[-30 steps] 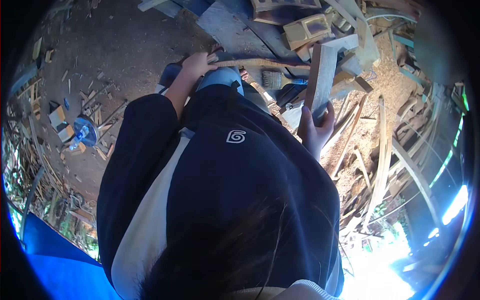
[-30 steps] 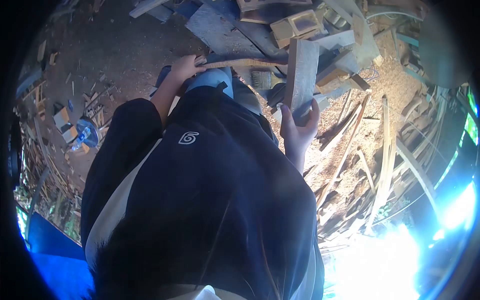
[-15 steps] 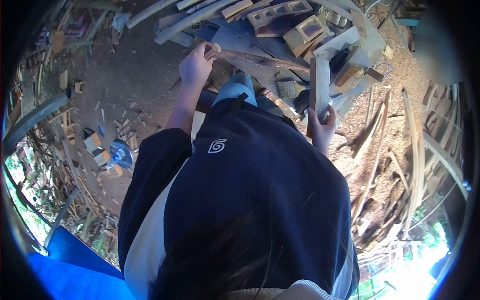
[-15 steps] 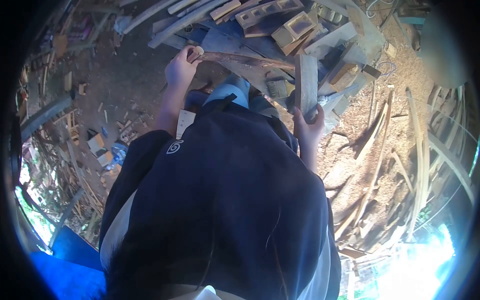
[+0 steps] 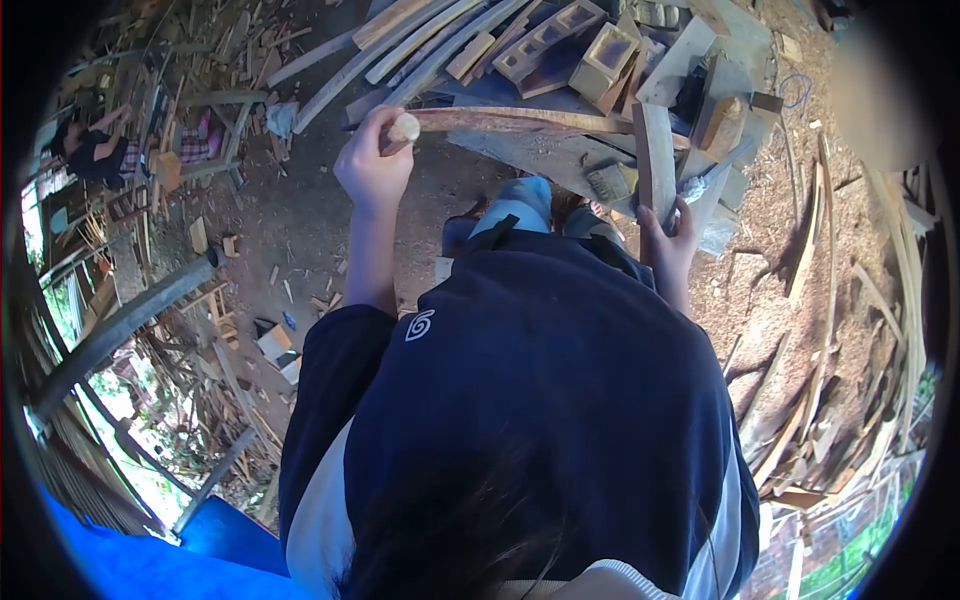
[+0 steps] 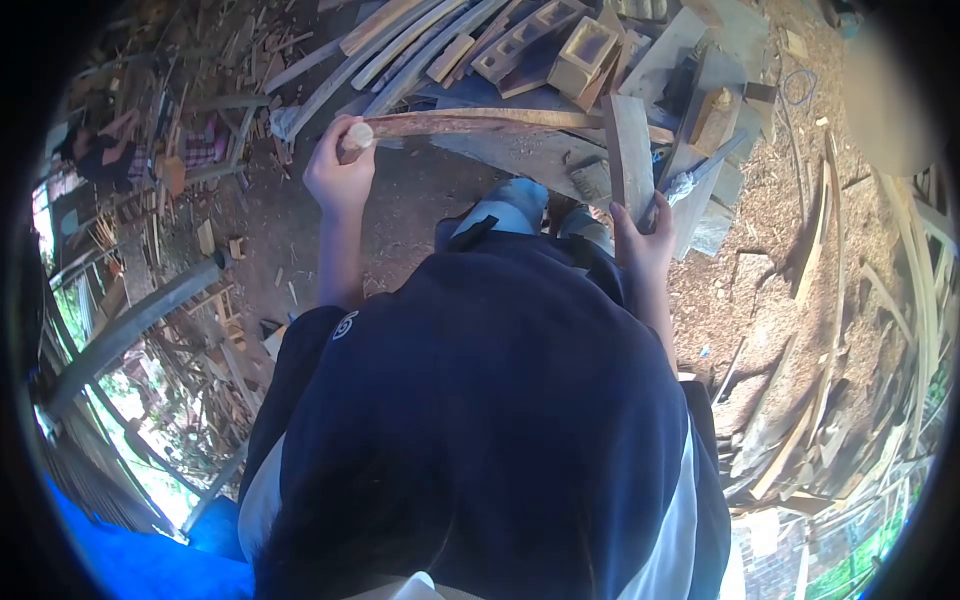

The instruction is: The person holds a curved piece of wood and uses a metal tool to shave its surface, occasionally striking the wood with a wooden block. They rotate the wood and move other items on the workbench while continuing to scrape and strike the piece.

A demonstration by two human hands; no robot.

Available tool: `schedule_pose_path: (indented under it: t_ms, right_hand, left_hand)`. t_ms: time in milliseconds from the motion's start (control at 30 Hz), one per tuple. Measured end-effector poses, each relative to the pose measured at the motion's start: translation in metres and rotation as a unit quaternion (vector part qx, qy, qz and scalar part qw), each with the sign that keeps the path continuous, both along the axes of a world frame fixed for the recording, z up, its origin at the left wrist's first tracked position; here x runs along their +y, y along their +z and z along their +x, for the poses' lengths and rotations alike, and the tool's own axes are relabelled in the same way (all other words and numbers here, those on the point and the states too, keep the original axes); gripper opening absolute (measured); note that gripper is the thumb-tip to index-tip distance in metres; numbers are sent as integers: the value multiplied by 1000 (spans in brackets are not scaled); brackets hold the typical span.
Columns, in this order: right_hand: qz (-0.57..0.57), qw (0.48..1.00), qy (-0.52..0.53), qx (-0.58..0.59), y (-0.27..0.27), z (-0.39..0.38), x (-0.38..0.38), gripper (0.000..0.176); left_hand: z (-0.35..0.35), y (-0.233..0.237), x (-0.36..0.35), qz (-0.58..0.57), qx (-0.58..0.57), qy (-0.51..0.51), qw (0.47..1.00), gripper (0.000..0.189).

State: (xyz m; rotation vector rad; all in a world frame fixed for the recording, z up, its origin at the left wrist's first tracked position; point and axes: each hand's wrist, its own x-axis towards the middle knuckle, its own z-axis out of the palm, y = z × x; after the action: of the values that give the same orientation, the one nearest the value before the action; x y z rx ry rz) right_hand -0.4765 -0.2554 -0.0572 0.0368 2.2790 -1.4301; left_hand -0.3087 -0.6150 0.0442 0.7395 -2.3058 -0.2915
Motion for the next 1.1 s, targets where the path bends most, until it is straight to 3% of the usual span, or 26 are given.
schedule_pose_path:
  t_ms: [100,167,367,467,700,900,967,1100]
  right_hand:
    - [-61,998,-9,-17,-1,0,8,80]
    - [-41,999,-10,28,-17,0,21,80]
    - [-2,998,-30,62,-8,6,35,80]
    - [17,996,-76,43,-2,6,44,76]
    - [67,987,-143,-1,-25,11,65,81]
    - [137,984,-116,4,-39,22,73,87]
    - [176,981,-86,16,-39,22,72,88]
    - [251,968,-26,3,-20,15,58,93]
  left_hand:
    - [1,-5,-5,67,-36,39,996,40]
    - [-3,-8,-8,141,-102,81,981,44]
    - [-22,-45,-11,281,-219,18,934,53]
    - [-39,-91,-2,348,-240,-25,906,54]
    - [-85,-208,27,338,-304,-75,887,56]
    - [-90,-236,54,341,-342,-1,876,54]
    - [-82,-259,59,276,-265,-44,923,48]
    - [-78,-261,65,270,-212,-39,938,43]
